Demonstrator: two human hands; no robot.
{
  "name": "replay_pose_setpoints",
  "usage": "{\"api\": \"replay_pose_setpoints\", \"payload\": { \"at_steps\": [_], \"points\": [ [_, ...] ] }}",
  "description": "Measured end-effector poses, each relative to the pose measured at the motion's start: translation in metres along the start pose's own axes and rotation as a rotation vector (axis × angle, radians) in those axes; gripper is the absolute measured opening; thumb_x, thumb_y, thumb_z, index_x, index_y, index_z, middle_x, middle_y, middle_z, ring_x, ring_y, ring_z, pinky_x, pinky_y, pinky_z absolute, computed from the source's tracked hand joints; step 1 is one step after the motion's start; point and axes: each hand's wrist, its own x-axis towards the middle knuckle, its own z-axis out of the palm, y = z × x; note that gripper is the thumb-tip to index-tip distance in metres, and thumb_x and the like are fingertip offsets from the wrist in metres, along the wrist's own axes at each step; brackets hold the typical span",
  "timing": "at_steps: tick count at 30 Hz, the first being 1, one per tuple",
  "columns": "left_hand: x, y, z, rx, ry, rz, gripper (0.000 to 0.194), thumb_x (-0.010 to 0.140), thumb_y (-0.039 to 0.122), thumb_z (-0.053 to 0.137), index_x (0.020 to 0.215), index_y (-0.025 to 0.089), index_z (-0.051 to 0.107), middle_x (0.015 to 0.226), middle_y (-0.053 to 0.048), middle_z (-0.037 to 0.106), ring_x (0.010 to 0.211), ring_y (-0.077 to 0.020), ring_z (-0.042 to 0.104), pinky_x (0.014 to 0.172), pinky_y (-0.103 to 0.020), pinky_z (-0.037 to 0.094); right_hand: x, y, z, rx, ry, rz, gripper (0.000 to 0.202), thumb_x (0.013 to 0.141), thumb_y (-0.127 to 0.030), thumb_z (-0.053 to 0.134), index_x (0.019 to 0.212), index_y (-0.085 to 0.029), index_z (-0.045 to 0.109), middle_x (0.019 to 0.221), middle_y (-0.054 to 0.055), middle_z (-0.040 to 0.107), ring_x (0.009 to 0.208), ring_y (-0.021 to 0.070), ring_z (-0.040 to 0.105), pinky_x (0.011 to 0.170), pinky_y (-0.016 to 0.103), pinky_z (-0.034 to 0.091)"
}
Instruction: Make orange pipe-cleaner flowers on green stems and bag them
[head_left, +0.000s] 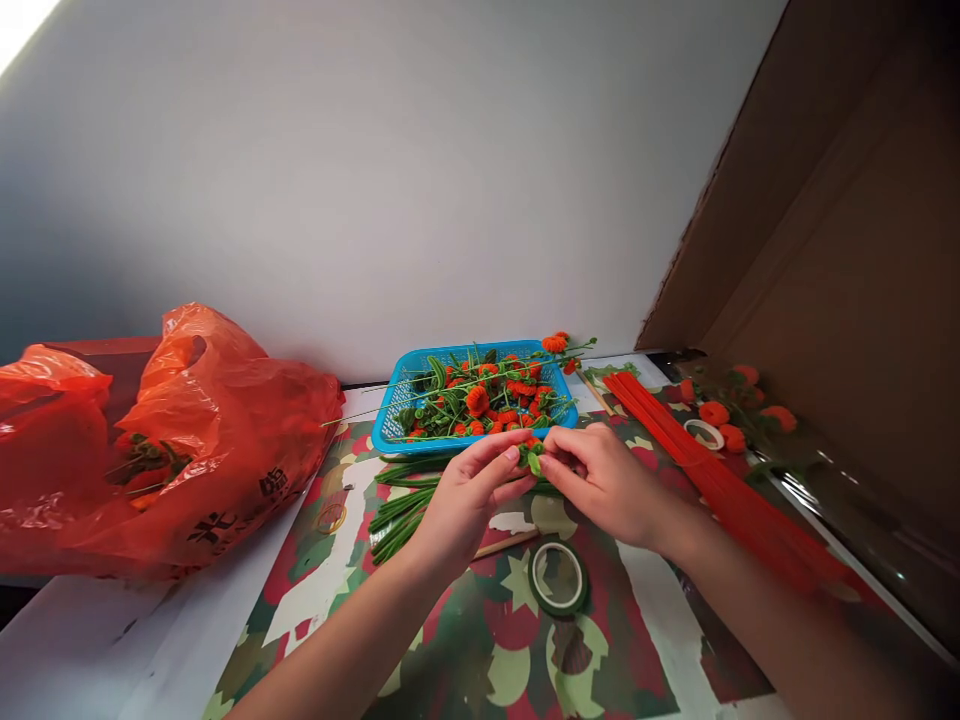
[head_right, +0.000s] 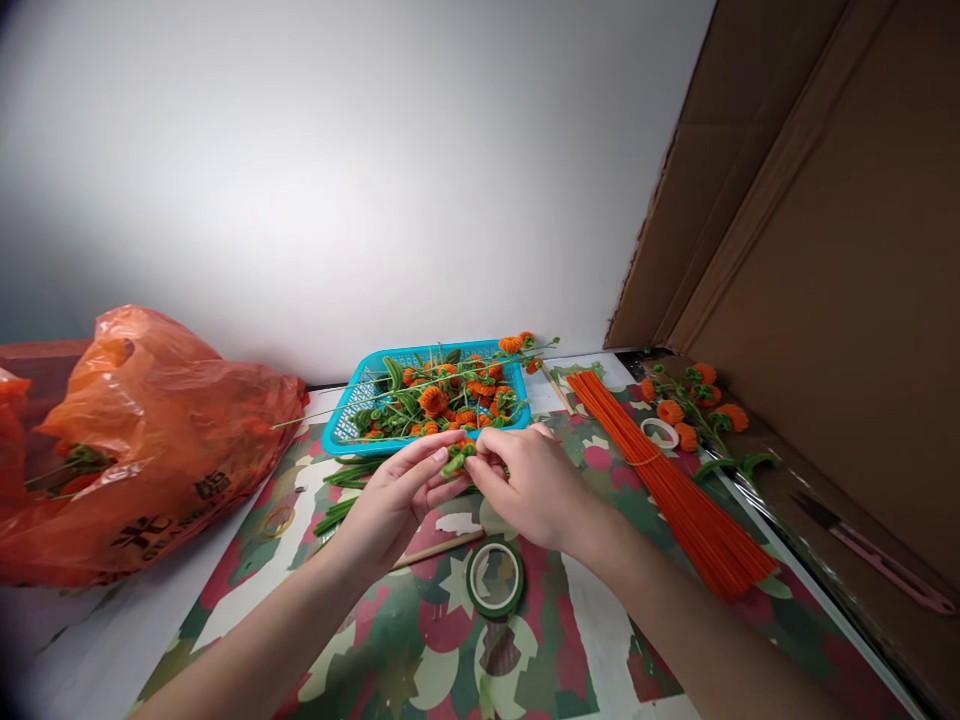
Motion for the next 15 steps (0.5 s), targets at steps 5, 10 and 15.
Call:
{"api": "replay_pose_setpoints", "payload": {
  "at_steps": [5, 10, 15],
  "points": [
    [0.001, -0.001, -0.003, 0.118, -0.017, 0.056, 0.024, 0.074, 0.030, 0.074, 0.096, 0.024, 0.073, 0.107, -0.004, 0.068, 0.096, -0.0164, 0.063, 0.076, -0.023, 0.055, -0.002, -0.001, -0.003, -0.097, -0.035, -0.030, 0.035, 0.098, -0.030, 0.031, 0.064, -0.019, 0.032, 0.057, -0.005, 0.039, 0.055, 0.0109, 0.035, 0.066, 0.027, 0.026],
    [-0.001, 0.005, -0.001, 0.213, -0.026, 0.016, 0.016, 0.074, 0.029, 0.074, 0.087, 0.020, 0.073, 0.096, -0.003, 0.070, 0.087, -0.0138, 0.063, 0.065, -0.017, 0.054, -0.004, -0.005, -0.007, -0.208, -0.083, -0.078, 0.033, 0.098, -0.025, 0.030, 0.066, -0.018, 0.035, 0.061, -0.005, 0.043, 0.057, 0.0106, 0.039, 0.071, 0.030, 0.025],
    [-0.001, 0.009, 0.001, 0.241, -0.057, -0.036, 0.015, 0.074, 0.029, 0.073, 0.084, 0.017, 0.072, 0.087, -0.003, 0.068, 0.078, -0.0109, 0.062, 0.060, -0.015, 0.053, -0.006, -0.011, -0.009, -0.290, -0.103, -0.096, 0.033, 0.097, -0.023, 0.031, 0.065, -0.018, 0.038, 0.062, -0.004, 0.048, 0.061, 0.0117, 0.043, 0.071, 0.031, 0.023]
  ]
}}
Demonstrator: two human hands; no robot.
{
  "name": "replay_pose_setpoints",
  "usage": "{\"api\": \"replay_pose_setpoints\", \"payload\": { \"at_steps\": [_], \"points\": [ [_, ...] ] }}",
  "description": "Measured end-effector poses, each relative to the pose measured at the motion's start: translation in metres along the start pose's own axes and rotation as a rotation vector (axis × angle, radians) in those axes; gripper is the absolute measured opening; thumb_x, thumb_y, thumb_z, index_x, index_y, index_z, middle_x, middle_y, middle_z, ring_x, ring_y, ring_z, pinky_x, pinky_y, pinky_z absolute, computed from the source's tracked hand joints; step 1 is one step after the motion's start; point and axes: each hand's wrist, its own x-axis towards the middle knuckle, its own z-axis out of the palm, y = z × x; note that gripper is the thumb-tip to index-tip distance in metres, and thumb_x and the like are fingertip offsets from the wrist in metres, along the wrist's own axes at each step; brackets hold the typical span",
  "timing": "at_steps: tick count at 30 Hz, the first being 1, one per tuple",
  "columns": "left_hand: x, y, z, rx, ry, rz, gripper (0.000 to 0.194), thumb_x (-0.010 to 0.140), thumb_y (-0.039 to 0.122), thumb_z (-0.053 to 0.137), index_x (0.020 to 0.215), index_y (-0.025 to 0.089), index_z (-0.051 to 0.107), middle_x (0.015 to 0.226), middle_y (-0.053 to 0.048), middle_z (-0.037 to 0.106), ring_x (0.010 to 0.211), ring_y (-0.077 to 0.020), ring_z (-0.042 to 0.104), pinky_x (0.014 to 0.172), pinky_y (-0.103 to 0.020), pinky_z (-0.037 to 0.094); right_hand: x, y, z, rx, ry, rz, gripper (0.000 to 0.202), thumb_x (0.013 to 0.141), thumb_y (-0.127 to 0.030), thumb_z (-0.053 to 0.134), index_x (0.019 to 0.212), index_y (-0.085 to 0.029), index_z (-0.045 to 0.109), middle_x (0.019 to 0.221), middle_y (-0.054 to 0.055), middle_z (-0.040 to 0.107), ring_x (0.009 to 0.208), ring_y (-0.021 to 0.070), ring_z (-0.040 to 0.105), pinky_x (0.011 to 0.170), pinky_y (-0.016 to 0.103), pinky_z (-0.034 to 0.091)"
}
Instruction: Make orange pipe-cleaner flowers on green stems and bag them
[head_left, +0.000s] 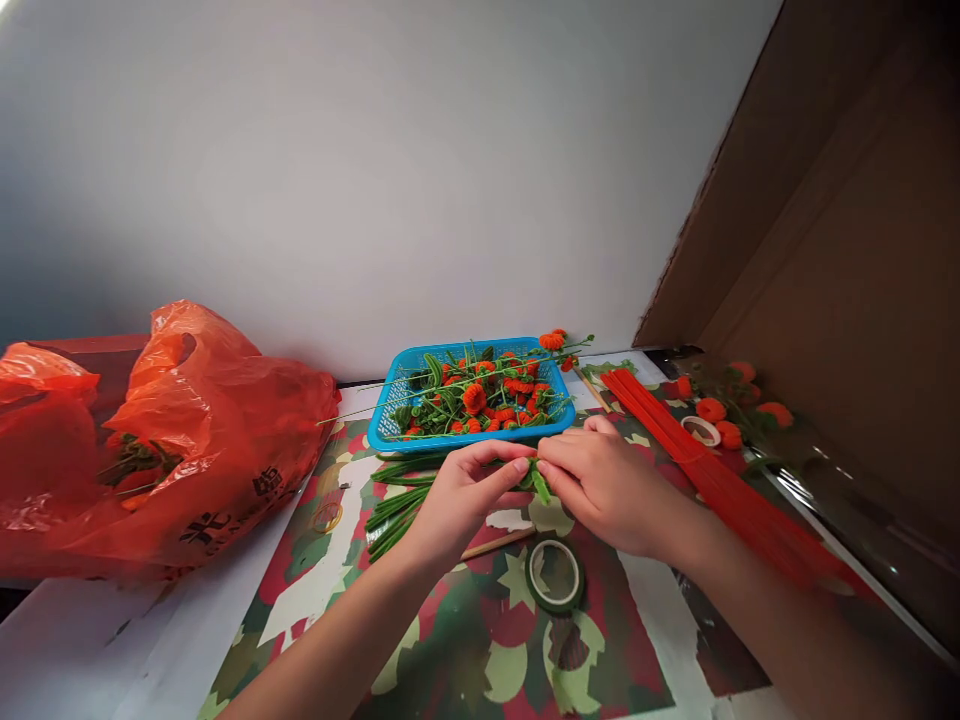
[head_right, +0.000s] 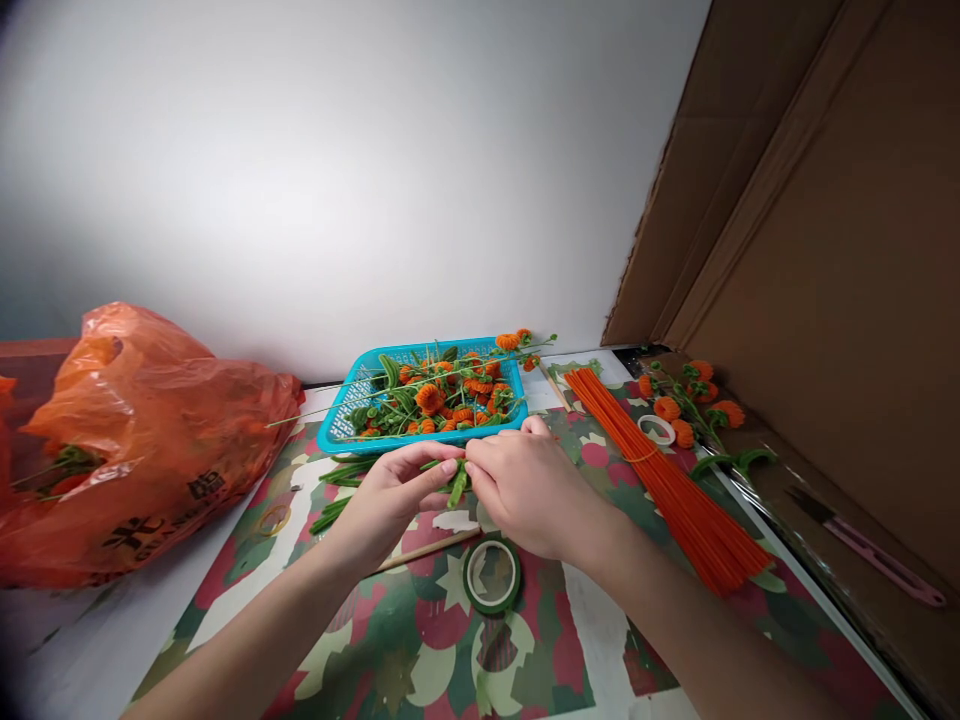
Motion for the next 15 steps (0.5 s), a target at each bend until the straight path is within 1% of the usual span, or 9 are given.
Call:
{"api": "replay_pose_setpoints", "payload": {
  "at_steps": [3, 6, 9, 12, 15],
  "points": [
    [0.000, 0.000, 0.000, -0.007, -0.013, 0.005, 0.015, 0.075, 0.030, 0.072, 0.084, 0.017, 0.071, 0.086, -0.002, 0.065, 0.079, -0.0115, 0.061, 0.063, -0.018, 0.055, 0.000, 0.000, 0.001, 0.035, 0.026, 0.016, 0.032, 0.095, -0.022, 0.034, 0.064, -0.017, 0.038, 0.060, -0.004, 0.046, 0.059, 0.0107, 0.042, 0.071, 0.031, 0.024],
    [-0.001, -0.002, 0.000, -0.017, -0.033, 0.023, 0.018, 0.074, 0.030, 0.073, 0.089, 0.019, 0.069, 0.092, -0.002, 0.063, 0.082, -0.0124, 0.060, 0.070, -0.025, 0.058, 0.002, 0.005, 0.005, 0.159, 0.062, 0.025, 0.033, 0.093, -0.022, 0.037, 0.061, -0.017, 0.034, 0.055, -0.006, 0.039, 0.053, 0.0089, 0.036, 0.067, 0.028, 0.026],
    [-0.002, -0.003, -0.001, -0.011, -0.050, 0.023, 0.023, 0.072, 0.028, 0.075, 0.092, 0.020, 0.067, 0.091, -0.001, 0.063, 0.078, -0.0111, 0.060, 0.073, -0.027, 0.058, 0.004, 0.010, 0.007, 0.264, 0.076, 0.026, 0.035, 0.094, -0.024, 0.037, 0.060, -0.018, 0.032, 0.053, -0.006, 0.034, 0.052, 0.0089, 0.032, 0.062, 0.026, 0.025],
    [-0.002, -0.002, -0.001, -0.042, -0.025, 0.038, 0.021, 0.073, 0.028, 0.073, 0.090, 0.019, 0.066, 0.089, -0.001, 0.062, 0.079, -0.0112, 0.061, 0.072, -0.025, 0.057, 0.005, 0.014, 0.007, 0.384, 0.089, 0.050, 0.035, 0.096, -0.029, 0.035, 0.062, -0.019, 0.032, 0.057, -0.006, 0.033, 0.054, 0.0096, 0.031, 0.056, 0.025, 0.024],
    [-0.001, -0.002, 0.000, -0.117, 0.027, 0.053, 0.017, 0.073, 0.023, 0.073, 0.087, 0.019, 0.063, 0.092, 0.000, 0.061, 0.084, -0.0118, 0.062, 0.075, -0.025, 0.056, 0.004, 0.014, 0.006, 0.478, 0.095, 0.089, 0.035, 0.096, -0.033, 0.033, 0.064, -0.019, 0.032, 0.059, -0.005, 0.035, 0.056, 0.0099, 0.032, 0.053, 0.024, 0.024]
  ]
}}
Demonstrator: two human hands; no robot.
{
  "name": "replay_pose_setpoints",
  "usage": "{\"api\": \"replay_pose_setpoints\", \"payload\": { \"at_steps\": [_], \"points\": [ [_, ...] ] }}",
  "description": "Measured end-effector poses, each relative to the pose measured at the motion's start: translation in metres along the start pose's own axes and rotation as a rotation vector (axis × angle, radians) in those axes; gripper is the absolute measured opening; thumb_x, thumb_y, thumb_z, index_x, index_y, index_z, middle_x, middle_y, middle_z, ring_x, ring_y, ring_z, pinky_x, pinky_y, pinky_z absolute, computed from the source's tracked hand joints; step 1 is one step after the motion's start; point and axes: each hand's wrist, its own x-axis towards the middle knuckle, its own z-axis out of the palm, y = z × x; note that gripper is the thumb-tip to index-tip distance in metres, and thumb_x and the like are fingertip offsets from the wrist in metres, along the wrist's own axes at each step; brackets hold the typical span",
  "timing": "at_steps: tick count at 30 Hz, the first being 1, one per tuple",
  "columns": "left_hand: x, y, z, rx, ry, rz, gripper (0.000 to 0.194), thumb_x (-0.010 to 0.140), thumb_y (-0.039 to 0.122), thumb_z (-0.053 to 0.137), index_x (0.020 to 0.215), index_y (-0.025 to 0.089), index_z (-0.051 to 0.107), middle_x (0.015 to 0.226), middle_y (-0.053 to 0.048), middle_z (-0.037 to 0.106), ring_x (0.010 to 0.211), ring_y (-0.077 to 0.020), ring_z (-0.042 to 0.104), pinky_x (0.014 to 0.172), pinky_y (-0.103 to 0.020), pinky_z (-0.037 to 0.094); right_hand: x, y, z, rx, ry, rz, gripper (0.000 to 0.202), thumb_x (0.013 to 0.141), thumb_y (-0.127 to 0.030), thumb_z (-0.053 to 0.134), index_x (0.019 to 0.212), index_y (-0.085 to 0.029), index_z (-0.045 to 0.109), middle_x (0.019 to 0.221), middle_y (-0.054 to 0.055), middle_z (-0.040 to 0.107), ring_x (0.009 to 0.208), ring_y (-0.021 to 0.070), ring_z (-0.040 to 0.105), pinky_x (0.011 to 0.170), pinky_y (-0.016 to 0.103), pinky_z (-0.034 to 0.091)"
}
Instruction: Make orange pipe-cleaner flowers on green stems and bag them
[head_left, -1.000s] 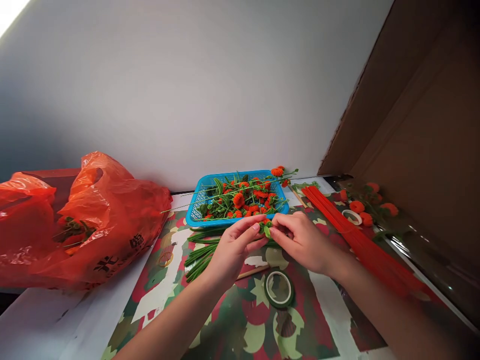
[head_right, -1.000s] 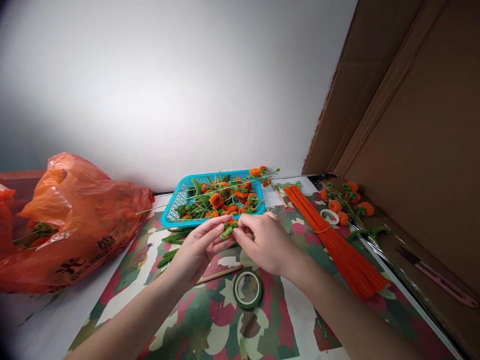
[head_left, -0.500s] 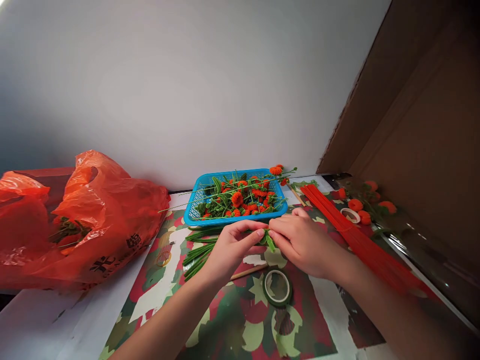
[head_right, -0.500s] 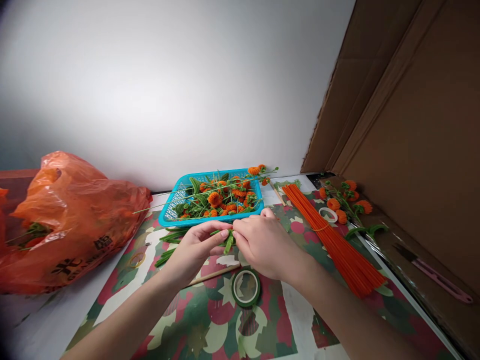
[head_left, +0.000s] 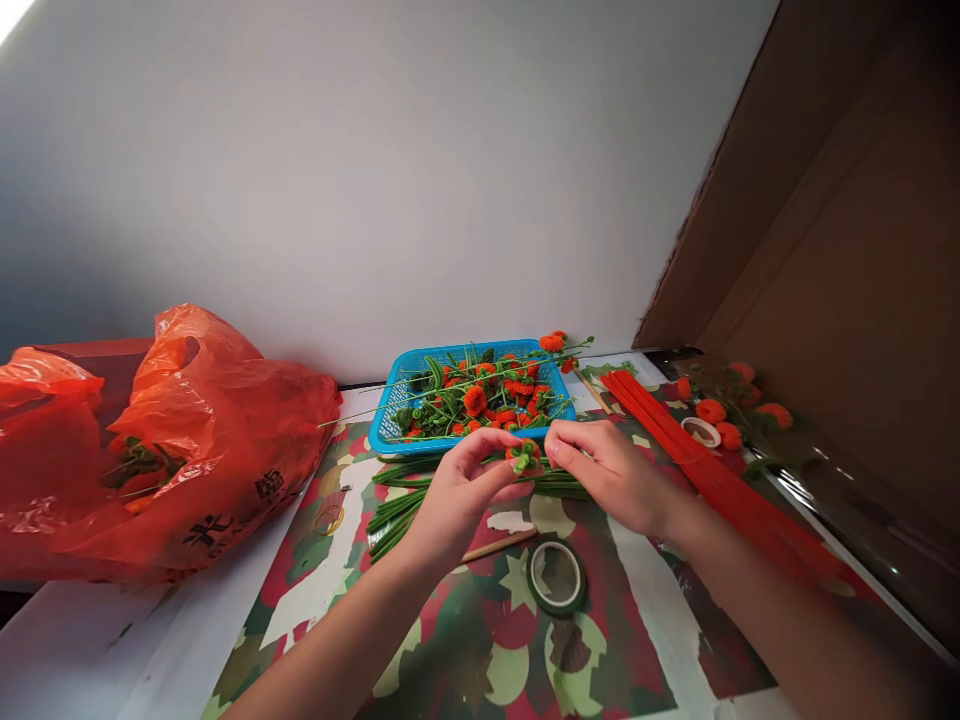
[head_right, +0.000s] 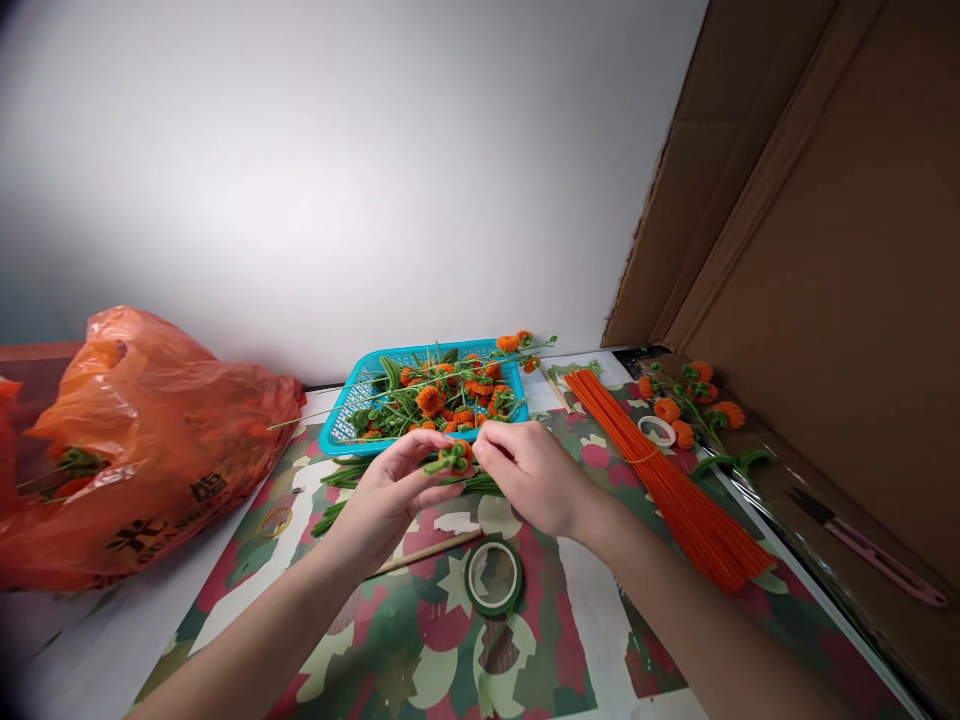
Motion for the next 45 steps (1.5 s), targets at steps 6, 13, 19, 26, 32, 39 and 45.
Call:
{"api": "replay_pose_setpoints", "payload": {
  "at_steps": [6, 13, 19, 26, 32, 39, 45],
  "points": [
    [0.003, -0.006, -0.001, -0.016, 0.046, -0.009, 0.018, 0.072, 0.023, 0.073, 0.080, 0.018, 0.058, 0.086, 0.002, 0.056, 0.084, -0.0106, 0.058, 0.079, -0.026, 0.054, 0.000, 0.000, 0.009, -0.163, -0.025, 0.015, 0.029, 0.093, -0.028, 0.040, 0.066, -0.019, 0.042, 0.054, -0.006, 0.039, 0.052, 0.0097, 0.034, 0.053, 0.024, 0.024],
    [0.002, -0.006, 0.001, 0.228, 0.053, 0.076, 0.024, 0.071, 0.030, 0.071, 0.091, 0.019, 0.065, 0.103, -0.003, 0.060, 0.081, -0.0138, 0.061, 0.072, -0.027, 0.056, 0.004, 0.009, 0.018, -0.224, -0.016, 0.020, 0.030, 0.094, -0.026, 0.038, 0.066, -0.018, 0.046, 0.059, -0.003, 0.049, 0.055, 0.0102, 0.043, 0.052, 0.024, 0.024],
    [-0.025, -0.011, -0.017, 0.264, 0.067, -0.065, 0.024, 0.069, 0.033, 0.073, 0.084, 0.017, 0.066, 0.114, -0.007, 0.059, 0.084, -0.0174, 0.063, 0.070, -0.030, 0.058, -0.020, 0.009, 0.015, -0.238, -0.179, -0.063, 0.016, 0.088, -0.020, 0.050, 0.074, -0.020, 0.057, 0.068, -0.002, 0.058, 0.065, 0.0124, 0.050, 0.064, 0.025, 0.034],
    [-0.061, -0.035, -0.028, 0.226, 0.026, -0.126, 0.022, 0.073, 0.035, 0.071, 0.081, 0.016, 0.063, 0.104, -0.007, 0.060, 0.081, -0.0163, 0.059, 0.066, -0.032, 0.059, -0.064, 0.021, 0.021, -0.386, -0.397, -0.144, 0.009, 0.080, -0.018, 0.065, 0.086, -0.024, 0.062, 0.088, 0.000, 0.062, 0.091, 0.0196, 0.051, 0.083, 0.035, 0.034],
    [-0.047, -0.044, -0.027, 0.302, -0.030, -0.040, 0.023, 0.073, 0.038, 0.070, 0.079, 0.016, 0.065, 0.095, -0.006, 0.062, 0.078, -0.0154, 0.060, 0.066, -0.028, 0.055, -0.071, 0.040, 0.010, -0.455, -0.205, 0.043, 0.012, 0.089, -0.032, 0.056, 0.086, -0.022, 0.062, 0.089, 0.004, 0.064, 0.091, 0.0214, 0.054, 0.084, 0.038, 0.036],
    [-0.024, -0.048, -0.038, 0.408, 0.115, 0.142, 0.022, 0.072, 0.035, 0.069, 0.082, 0.016, 0.065, 0.088, -0.004, 0.063, 0.071, -0.0131, 0.059, 0.063, -0.023, 0.051, -0.082, 0.034, 0.002, -0.410, -0.236, -0.099, 0.024, 0.078, -0.017, 0.060, 0.098, -0.029, 0.065, 0.115, 0.004, 0.058, 0.110, 0.0248, 0.046, 0.095, 0.043, 0.033],
    [-0.036, -0.051, -0.015, 0.350, 0.029, 0.017, 0.025, 0.069, 0.040, 0.072, 0.077, 0.016, 0.067, 0.087, -0.005, 0.063, 0.072, -0.0156, 0.061, 0.061, -0.025, 0.056, -0.071, 0.031, 0.021, -0.340, -0.306, -0.133, 0.013, 0.085, -0.020, 0.058, 0.074, -0.023, 0.064, 0.101, 0.003, 0.061, 0.104, 0.0222, 0.046, 0.092, 0.043, 0.034]
  ]
}}
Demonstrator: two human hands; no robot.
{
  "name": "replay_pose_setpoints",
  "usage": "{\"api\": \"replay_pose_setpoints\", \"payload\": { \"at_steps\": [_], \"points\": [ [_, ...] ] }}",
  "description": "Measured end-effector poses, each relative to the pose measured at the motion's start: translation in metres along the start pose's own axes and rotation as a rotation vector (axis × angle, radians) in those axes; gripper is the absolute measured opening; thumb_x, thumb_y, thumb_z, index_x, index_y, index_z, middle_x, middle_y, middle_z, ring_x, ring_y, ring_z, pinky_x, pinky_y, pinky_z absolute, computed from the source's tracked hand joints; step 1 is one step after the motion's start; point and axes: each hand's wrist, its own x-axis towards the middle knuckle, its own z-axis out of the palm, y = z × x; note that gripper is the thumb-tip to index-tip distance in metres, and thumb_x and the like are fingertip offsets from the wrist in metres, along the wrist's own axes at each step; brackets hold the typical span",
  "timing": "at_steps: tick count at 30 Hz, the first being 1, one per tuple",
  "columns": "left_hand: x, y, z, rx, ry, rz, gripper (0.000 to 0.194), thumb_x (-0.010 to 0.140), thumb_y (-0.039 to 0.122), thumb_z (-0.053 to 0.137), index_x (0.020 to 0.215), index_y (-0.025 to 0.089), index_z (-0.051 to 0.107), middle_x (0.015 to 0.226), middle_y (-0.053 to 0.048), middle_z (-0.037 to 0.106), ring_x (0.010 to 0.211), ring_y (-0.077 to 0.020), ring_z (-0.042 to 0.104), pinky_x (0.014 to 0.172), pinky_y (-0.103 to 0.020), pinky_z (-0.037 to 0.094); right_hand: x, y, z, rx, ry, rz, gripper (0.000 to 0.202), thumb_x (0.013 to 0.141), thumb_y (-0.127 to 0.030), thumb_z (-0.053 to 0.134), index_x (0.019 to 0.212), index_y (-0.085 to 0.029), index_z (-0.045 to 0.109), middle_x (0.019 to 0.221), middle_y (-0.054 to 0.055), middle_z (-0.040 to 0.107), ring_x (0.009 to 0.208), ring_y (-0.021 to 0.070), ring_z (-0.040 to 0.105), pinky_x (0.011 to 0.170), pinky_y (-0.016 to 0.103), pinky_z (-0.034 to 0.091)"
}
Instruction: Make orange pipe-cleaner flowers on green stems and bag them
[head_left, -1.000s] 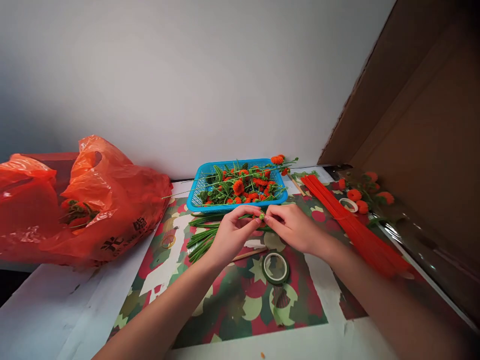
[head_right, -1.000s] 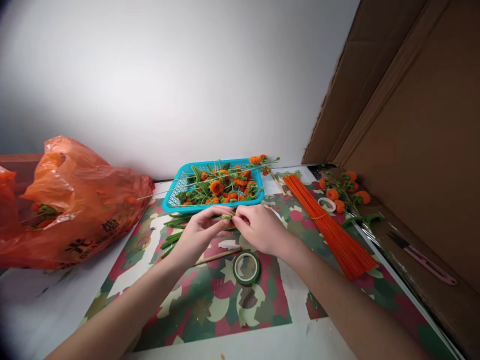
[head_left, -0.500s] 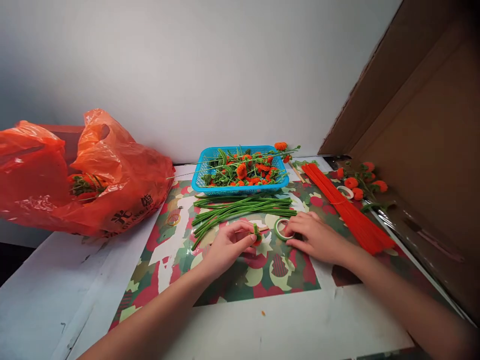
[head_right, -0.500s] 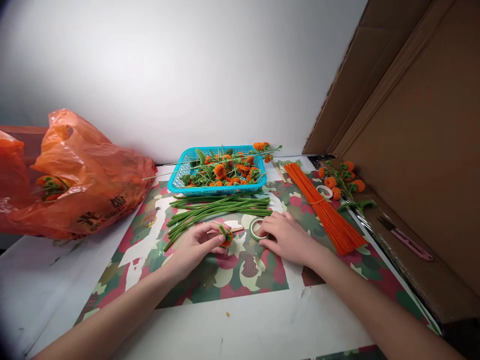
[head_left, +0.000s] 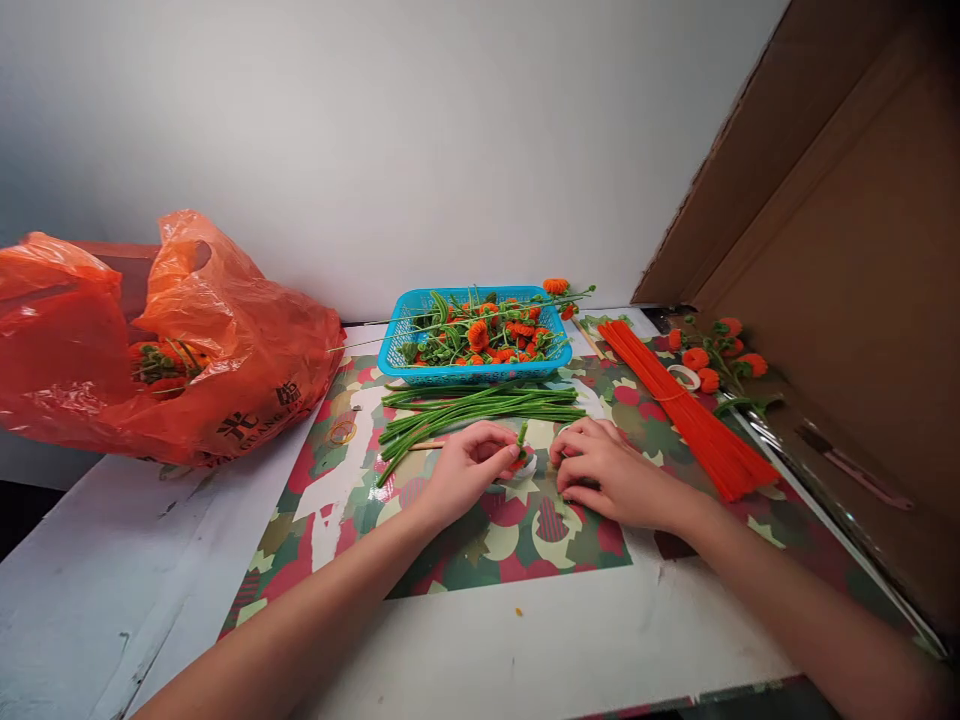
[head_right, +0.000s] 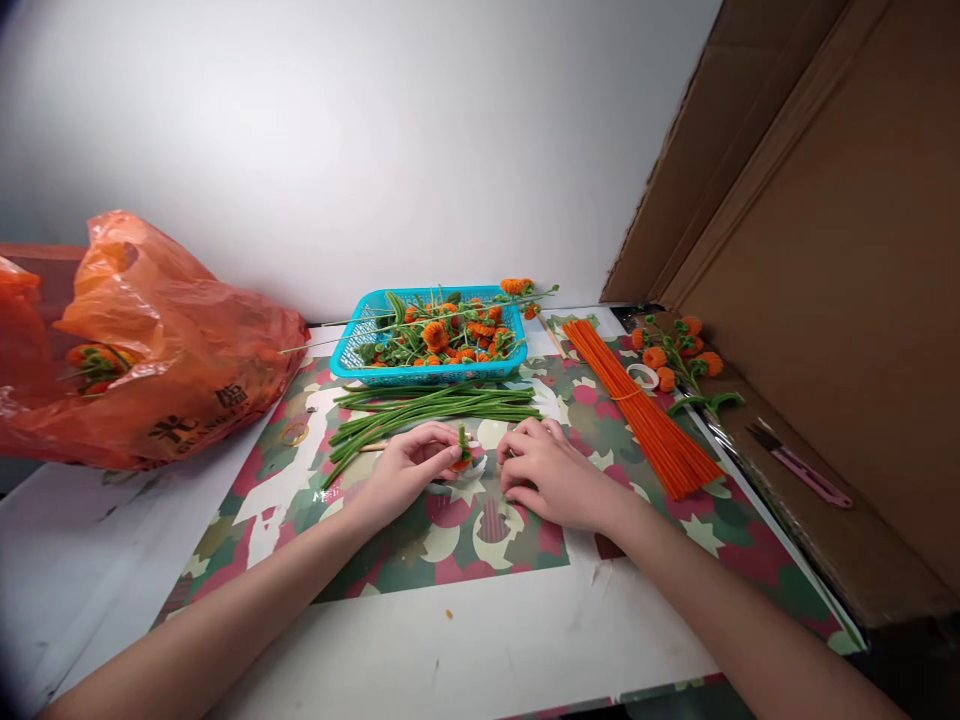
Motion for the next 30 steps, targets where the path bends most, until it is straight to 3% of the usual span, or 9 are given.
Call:
{"api": "replay_pose_setpoints", "payload": {
  "at_steps": [5, 10, 16, 21, 30],
  "points": [
    [0.002, 0.001, 0.004, 0.005, -0.024, -0.071, 0.029, 0.069, 0.044, 0.071, 0.072, 0.015, 0.071, 0.087, -0.007, 0.066, 0.073, -0.0173, 0.062, 0.062, -0.027, 0.056, 0.020, 0.001, 0.011, 0.177, 0.116, 0.138, 0.011, 0.086, -0.023, 0.055, 0.080, -0.021, 0.063, 0.081, 0.003, 0.064, 0.086, 0.0189, 0.052, 0.085, 0.038, 0.038],
    [0.001, 0.000, 0.000, -0.008, -0.024, -0.111, 0.024, 0.073, 0.039, 0.067, 0.077, 0.016, 0.073, 0.102, -0.009, 0.065, 0.084, -0.0210, 0.064, 0.070, -0.032, 0.058, 0.025, -0.002, 0.024, 0.242, 0.234, 0.232, 0.008, 0.083, -0.023, 0.059, 0.082, -0.022, 0.067, 0.082, 0.002, 0.065, 0.081, 0.0175, 0.056, 0.087, 0.039, 0.035],
    [-0.001, -0.007, 0.000, 0.100, -0.078, 0.012, 0.017, 0.072, 0.026, 0.067, 0.085, 0.017, 0.073, 0.100, -0.009, 0.061, 0.084, -0.0202, 0.064, 0.069, -0.029, 0.056, 0.026, -0.007, 0.029, 0.267, 0.280, 0.284, 0.012, 0.084, -0.025, 0.060, 0.075, -0.021, 0.066, 0.080, 0.002, 0.067, 0.082, 0.0184, 0.057, 0.086, 0.039, 0.035],
    [-0.002, -0.012, 0.001, 0.192, -0.060, 0.067, 0.021, 0.072, 0.030, 0.072, 0.089, 0.018, 0.073, 0.099, -0.009, 0.062, 0.084, -0.0199, 0.064, 0.069, -0.028, 0.054, 0.027, -0.010, 0.032, 0.243, 0.316, 0.298, 0.013, 0.084, -0.025, 0.060, 0.072, -0.020, 0.065, 0.078, 0.002, 0.066, 0.082, 0.0183, 0.057, 0.086, 0.039, 0.033],
    [-0.002, -0.013, 0.008, 0.164, 0.024, 0.103, 0.013, 0.077, 0.027, 0.066, 0.072, 0.015, 0.069, 0.086, -0.008, 0.066, 0.082, -0.0191, 0.063, 0.068, -0.027, 0.052, 0.028, -0.012, 0.037, 0.237, 0.351, 0.313, 0.011, 0.081, -0.020, 0.062, 0.070, -0.021, 0.064, 0.074, 0.001, 0.065, 0.078, 0.0175, 0.057, 0.084, 0.039, 0.033]
  ]
}}
